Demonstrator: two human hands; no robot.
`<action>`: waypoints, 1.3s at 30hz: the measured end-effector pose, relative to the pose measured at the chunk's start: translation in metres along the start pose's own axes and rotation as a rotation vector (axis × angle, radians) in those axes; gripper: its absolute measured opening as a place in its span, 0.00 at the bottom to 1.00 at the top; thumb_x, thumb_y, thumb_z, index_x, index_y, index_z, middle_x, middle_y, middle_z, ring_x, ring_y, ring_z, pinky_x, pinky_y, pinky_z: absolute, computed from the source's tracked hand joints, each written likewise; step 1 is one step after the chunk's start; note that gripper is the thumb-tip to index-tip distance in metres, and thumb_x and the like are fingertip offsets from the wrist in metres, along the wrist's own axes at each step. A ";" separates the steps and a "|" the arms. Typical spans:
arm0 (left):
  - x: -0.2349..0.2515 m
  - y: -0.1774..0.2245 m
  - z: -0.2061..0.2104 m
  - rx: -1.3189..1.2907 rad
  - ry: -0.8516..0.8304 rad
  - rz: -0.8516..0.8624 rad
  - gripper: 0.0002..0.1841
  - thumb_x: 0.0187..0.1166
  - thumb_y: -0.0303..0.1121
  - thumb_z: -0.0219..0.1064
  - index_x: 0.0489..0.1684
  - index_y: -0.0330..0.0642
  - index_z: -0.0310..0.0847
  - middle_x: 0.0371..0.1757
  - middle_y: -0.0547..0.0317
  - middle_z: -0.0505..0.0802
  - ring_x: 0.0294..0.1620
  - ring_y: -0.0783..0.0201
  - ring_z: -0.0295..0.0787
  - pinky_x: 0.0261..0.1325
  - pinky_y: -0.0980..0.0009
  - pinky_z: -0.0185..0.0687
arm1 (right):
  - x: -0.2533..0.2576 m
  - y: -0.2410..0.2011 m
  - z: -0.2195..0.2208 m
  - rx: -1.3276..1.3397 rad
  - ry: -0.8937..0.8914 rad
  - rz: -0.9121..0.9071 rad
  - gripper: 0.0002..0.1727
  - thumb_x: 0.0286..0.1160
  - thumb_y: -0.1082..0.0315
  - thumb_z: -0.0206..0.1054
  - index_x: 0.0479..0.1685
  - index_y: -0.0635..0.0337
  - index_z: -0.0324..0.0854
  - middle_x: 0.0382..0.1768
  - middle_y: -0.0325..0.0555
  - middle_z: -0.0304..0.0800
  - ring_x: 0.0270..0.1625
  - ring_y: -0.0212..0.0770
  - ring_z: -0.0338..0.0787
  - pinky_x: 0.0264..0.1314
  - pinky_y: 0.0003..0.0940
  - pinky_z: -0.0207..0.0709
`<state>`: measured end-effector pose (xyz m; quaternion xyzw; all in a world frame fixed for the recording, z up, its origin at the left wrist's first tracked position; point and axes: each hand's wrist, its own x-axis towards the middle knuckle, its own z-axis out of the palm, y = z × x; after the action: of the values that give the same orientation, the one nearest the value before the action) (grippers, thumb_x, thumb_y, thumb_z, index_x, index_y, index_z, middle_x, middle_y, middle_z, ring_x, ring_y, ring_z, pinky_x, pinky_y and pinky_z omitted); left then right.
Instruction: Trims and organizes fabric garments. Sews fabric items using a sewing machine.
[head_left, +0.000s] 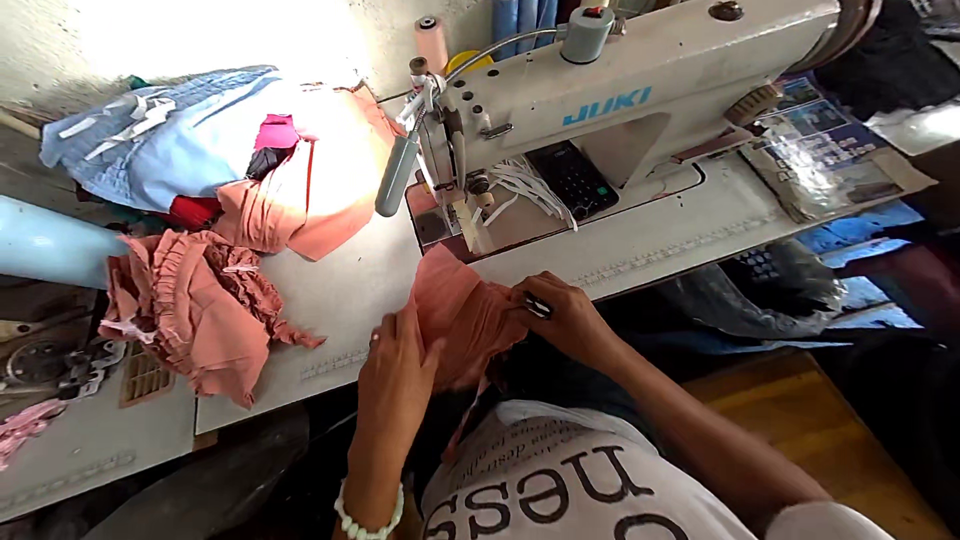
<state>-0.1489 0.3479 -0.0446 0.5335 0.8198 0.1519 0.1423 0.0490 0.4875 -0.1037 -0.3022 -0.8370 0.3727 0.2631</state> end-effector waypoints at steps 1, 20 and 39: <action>0.000 0.001 -0.003 -0.055 0.068 0.164 0.32 0.73 0.40 0.77 0.73 0.29 0.78 0.67 0.32 0.87 0.68 0.33 0.84 0.66 0.36 0.79 | 0.003 -0.006 -0.001 0.025 -0.030 -0.092 0.11 0.77 0.64 0.70 0.46 0.64 0.90 0.41 0.52 0.93 0.46 0.46 0.91 0.49 0.43 0.84; 0.018 -0.046 0.006 -0.598 0.008 0.380 0.13 0.74 0.40 0.75 0.38 0.37 0.91 0.40 0.63 0.94 0.47 0.79 0.88 0.58 0.77 0.81 | 0.042 -0.051 -0.104 -0.150 0.155 -0.432 0.08 0.75 0.72 0.65 0.43 0.63 0.89 0.38 0.40 0.90 0.36 0.22 0.85 0.42 0.16 0.80; 0.025 -0.055 -0.003 -1.142 0.447 -0.132 0.06 0.75 0.20 0.68 0.36 0.40 0.90 0.28 0.71 0.94 0.29 0.78 0.89 0.41 0.77 0.89 | 0.016 0.001 -0.076 -0.055 0.024 0.000 0.11 0.74 0.64 0.71 0.42 0.65 0.88 0.28 0.39 0.87 0.28 0.23 0.79 0.33 0.22 0.74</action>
<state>-0.2053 0.3493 -0.0658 0.2764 0.6504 0.6659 0.2392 0.0891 0.5342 -0.0565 -0.3138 -0.8436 0.3459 0.2649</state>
